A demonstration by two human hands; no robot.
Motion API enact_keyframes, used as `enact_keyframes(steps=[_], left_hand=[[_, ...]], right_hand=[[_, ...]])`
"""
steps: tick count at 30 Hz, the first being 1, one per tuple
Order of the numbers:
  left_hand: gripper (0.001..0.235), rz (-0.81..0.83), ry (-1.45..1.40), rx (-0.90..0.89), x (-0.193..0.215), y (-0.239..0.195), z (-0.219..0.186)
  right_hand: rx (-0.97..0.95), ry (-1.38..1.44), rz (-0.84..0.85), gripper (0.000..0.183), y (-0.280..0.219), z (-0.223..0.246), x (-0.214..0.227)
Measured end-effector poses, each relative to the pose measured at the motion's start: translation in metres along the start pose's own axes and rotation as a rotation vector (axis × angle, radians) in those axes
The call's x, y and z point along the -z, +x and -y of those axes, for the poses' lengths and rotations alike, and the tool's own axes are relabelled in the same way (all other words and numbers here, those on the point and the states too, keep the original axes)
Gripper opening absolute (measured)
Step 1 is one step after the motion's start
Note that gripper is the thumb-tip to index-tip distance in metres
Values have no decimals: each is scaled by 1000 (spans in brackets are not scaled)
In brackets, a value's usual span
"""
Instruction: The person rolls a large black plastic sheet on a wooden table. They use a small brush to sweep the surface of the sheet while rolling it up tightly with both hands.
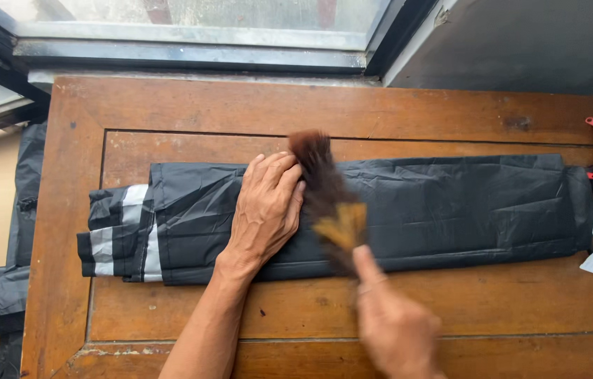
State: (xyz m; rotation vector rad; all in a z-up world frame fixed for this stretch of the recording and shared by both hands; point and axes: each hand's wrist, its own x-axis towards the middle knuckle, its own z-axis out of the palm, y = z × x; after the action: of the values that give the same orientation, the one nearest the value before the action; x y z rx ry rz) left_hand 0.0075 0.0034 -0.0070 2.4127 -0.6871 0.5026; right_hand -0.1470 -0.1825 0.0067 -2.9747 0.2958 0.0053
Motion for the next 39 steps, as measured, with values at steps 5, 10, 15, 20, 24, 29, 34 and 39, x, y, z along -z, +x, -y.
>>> enact_keyframes(steps=[5,10,15,20,24,29,34,39], left_hand=[[25,-35,-4,0,2,0,-2],[24,-44,-14,-5,3,4,-5],[25,-19,-13,10,0,-4,-1],[26,-36,-175,-3,0,1,-4],[22,-109,-235,32,14,2,9],[14,-237,-4,230,44,-12,52],[13,-453,-413,377,43,-13,62],[19,-457,-436,458,41,-15,62]], right_hand=[[-457,-257,42,51,18,-64,9],[-246,-32,-38,51,-4,5,-12],[61,-31,-32,55,-6,20,-17],[-335,-176,65,50,18,-53,1],[-460,-170,-26,54,31,-69,13],[-403,-23,-89,58,28,-39,3],[-194,-124,347,66,13,65,-8],[380,4,108,65,18,148,-35]])
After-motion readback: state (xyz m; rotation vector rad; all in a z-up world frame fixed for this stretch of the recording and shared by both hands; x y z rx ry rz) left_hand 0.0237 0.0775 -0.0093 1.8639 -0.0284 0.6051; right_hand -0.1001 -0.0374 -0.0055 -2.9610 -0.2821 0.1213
